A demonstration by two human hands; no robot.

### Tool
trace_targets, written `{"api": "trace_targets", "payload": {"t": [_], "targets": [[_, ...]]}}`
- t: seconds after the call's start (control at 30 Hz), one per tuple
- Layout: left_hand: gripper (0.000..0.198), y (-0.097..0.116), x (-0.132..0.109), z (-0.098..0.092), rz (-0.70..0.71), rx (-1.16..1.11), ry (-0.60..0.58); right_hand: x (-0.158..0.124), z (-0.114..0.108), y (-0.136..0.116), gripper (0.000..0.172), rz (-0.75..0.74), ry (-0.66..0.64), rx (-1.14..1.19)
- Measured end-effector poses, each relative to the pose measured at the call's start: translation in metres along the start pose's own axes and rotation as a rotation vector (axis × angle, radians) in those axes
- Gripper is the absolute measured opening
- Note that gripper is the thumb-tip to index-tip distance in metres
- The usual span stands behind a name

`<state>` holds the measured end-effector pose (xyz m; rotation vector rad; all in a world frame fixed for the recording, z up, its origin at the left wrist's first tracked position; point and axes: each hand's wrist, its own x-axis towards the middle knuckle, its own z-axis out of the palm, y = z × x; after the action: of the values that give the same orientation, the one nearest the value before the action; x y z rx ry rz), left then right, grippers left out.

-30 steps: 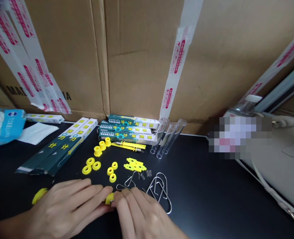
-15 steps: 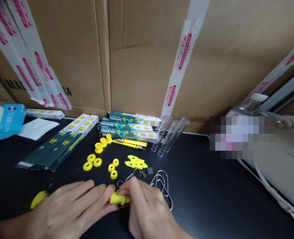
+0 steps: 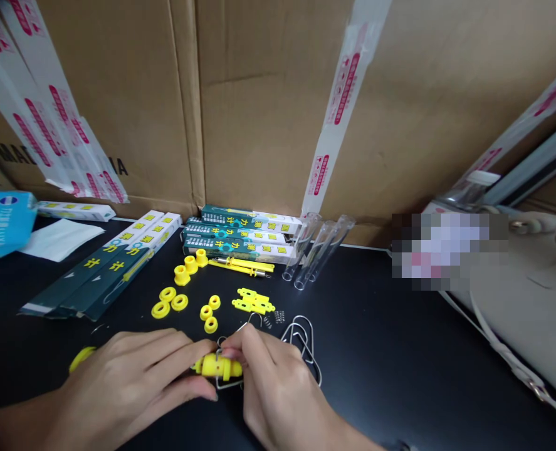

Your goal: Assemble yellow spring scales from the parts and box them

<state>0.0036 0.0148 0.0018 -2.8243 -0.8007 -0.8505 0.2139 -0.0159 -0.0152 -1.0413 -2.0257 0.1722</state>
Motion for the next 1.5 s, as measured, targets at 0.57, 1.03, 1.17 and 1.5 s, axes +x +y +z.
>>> {"api": "trace_targets", "payload": {"t": [0.57,1.03,1.17,1.5], "targets": [[0.035,0.009,0.007,-0.006,0.101,0.152,0.194,-0.005,0.005,-0.003,0.033,-0.003,0.029,-0.059],[0.033,0.02,0.0,-0.002,0.17,0.439,0.278,0.006,0.002,-0.01,0.024,0.313,-0.084,0.061],[0.025,0.022,-0.001,0.001,0.125,0.45,0.309,0.005,0.0,-0.01,0.025,0.378,-0.113,0.138],[0.031,0.014,-0.005,-0.004,0.13,0.393,0.232,0.004,0.002,-0.007,0.024,0.489,-0.083,0.356]]}}
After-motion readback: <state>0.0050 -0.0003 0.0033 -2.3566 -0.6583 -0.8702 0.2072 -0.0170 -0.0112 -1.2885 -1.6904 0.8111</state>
